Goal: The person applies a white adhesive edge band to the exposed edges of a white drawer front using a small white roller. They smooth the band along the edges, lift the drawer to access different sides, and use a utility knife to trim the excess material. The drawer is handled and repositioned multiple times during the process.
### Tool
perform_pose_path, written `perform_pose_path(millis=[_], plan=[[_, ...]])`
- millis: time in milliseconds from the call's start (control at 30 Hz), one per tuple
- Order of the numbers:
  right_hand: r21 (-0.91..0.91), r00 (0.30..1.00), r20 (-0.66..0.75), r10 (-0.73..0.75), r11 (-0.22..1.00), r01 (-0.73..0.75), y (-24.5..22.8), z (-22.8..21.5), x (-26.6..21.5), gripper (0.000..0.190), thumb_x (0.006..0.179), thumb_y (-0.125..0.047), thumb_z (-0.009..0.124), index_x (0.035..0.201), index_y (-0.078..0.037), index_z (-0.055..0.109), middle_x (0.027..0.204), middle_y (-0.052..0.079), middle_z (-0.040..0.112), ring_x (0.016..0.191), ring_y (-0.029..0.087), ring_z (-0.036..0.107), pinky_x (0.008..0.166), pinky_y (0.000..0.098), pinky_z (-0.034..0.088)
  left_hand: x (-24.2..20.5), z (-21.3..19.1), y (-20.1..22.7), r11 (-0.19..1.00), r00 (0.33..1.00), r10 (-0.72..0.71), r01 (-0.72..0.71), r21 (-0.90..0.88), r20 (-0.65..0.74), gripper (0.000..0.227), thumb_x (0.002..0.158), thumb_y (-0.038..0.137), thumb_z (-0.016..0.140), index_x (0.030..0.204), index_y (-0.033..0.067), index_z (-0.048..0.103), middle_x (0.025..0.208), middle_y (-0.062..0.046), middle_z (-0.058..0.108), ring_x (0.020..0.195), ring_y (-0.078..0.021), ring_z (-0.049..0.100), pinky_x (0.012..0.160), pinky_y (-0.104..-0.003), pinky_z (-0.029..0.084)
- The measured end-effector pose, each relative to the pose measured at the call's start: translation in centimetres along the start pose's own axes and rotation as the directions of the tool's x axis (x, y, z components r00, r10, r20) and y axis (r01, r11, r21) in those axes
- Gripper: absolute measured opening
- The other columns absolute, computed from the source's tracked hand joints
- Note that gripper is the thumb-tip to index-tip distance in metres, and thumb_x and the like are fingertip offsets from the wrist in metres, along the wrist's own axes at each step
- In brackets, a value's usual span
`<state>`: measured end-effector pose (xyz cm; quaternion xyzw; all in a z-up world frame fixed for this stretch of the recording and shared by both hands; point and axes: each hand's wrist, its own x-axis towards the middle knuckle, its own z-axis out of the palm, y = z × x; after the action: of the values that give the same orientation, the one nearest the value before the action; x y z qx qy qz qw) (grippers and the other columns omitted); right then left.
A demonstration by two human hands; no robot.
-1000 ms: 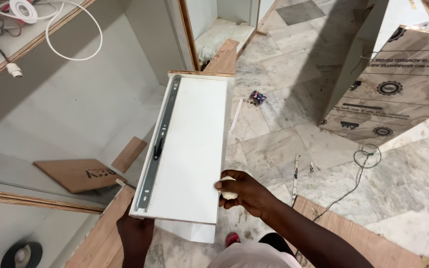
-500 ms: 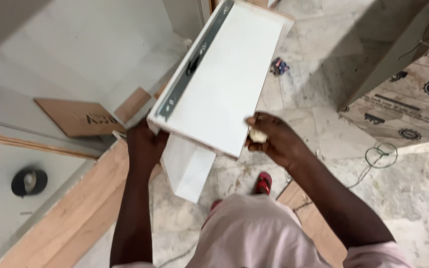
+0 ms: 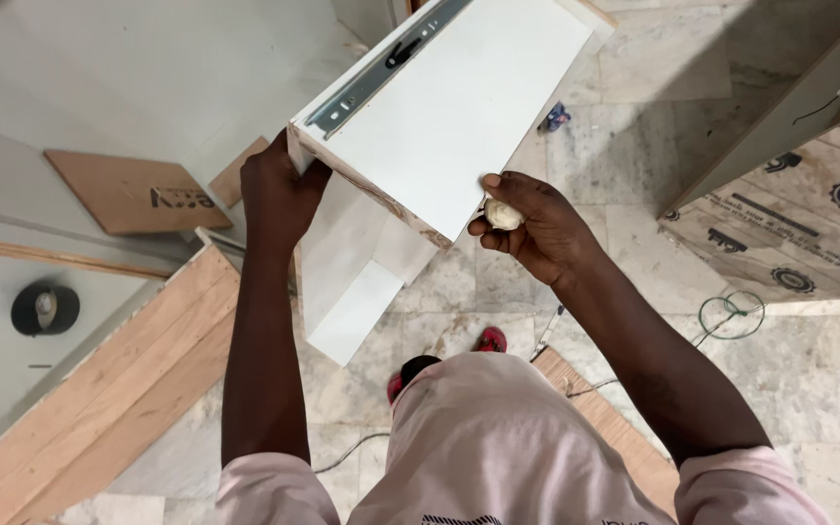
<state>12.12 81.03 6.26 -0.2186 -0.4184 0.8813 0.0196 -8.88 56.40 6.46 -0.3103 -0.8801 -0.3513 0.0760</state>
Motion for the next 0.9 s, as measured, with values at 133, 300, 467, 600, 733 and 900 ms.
perform_pose_path(millis=[133, 300, 467, 600, 733, 900], plan=[[0.009, 0.999, -0.045, -0.009, 1.0, 0.01, -1.4, -1.9, 0.8, 0.033, 0.095, -0.028, 0.073, 0.11, -0.001, 0.062, 0.087, 0.009, 0.07, 0.075, 0.017, 0.072, 0.06, 0.0288, 0.059, 2.1, 1.4, 2.2, 0.997, 0.998, 0.067, -0.067, -0.036, 0.011, 0.035, 0.086, 0.013, 0.078, 0.117, 0.0001, 0.071, 0.073, -0.015, 0.073, 0.056, -0.0265, 0.07, 0.056, -0.037, 0.054], [0.008, 0.995, -0.095, -0.004, 1.0, 0.004, -3.4, -4.9, 1.9, 0.032, 0.095, -0.027, 0.072, 0.111, 0.0, 0.062, 0.087, 0.01, 0.07, 0.073, 0.017, 0.072, 0.058, 0.0293, 0.058, 5.0, 4.3, 4.2, 0.996, 0.996, 0.041, -0.047, 0.072, 0.079, 0.043, 0.084, 0.02, 0.079, 0.121, -0.0001, 0.069, 0.067, -0.018, 0.07, 0.055, -0.0317, 0.068, 0.055, -0.042, 0.054], [0.0, 0.992, -0.127, -0.006, 1.0, 0.006, -5.5, -8.7, 3.5, 0.031, 0.095, -0.027, 0.071, 0.109, 0.0, 0.062, 0.085, 0.011, 0.07, 0.072, 0.019, 0.072, 0.057, 0.0295, 0.058, 8.3, 7.9, 5.9, 0.987, 0.985, 0.139, -0.146, 0.064, 0.102, 0.044, 0.086, 0.024, 0.078, 0.122, 0.0001, 0.071, 0.065, -0.017, 0.068, 0.056, -0.0342, 0.067, 0.057, -0.045, 0.054], [-0.028, 0.987, -0.158, 0.0, 1.0, -0.004, -6.9, -11.8, 5.6, 0.031, 0.096, -0.027, 0.071, 0.107, 0.0, 0.063, 0.082, 0.011, 0.07, 0.071, 0.02, 0.072, 0.057, 0.0295, 0.057, 11.5, 10.7, 6.6, 0.982, 0.978, 0.128, -0.149, 0.12, 0.166, 0.054, 0.087, 0.03, 0.078, 0.13, -0.0002, 0.067, 0.059, -0.019, 0.065, 0.055, -0.0344, 0.066, 0.056, -0.047, 0.053], [-0.04, 0.979, -0.201, 0.027, 0.999, -0.036, -8.3, -14.8, 8.2, 0.031, 0.094, -0.029, 0.07, 0.104, -0.001, 0.064, 0.08, 0.011, 0.071, 0.069, 0.02, 0.072, 0.056, 0.0309, 0.057, 15.0, 13.5, 7.4, 0.972, 0.962, 0.099, -0.148, 0.182, 0.255, 0.051, 0.087, 0.031, 0.076, 0.131, 0.0057, 0.068, 0.06, -0.019, 0.066, 0.055, -0.0344, 0.067, 0.057, -0.048, 0.053], [0.01, 0.965, -0.249, 0.084, 0.996, -0.084, -10.9, -18.0, 11.4, 0.031, 0.092, -0.03, 0.071, 0.105, -0.003, 0.066, 0.08, 0.01, 0.072, 0.07, 0.019, 0.072, 0.059, 0.031, 0.058, 19.5, 17.6, 9.0, 0.987, 0.94, 0.047, -0.096, 0.131, 0.337, 0.05, 0.086, 0.029, 0.073, 0.131, 0.0068, 0.068, 0.064, -0.019, 0.069, 0.059, -0.0333, 0.07, 0.058, -0.046, 0.054]])
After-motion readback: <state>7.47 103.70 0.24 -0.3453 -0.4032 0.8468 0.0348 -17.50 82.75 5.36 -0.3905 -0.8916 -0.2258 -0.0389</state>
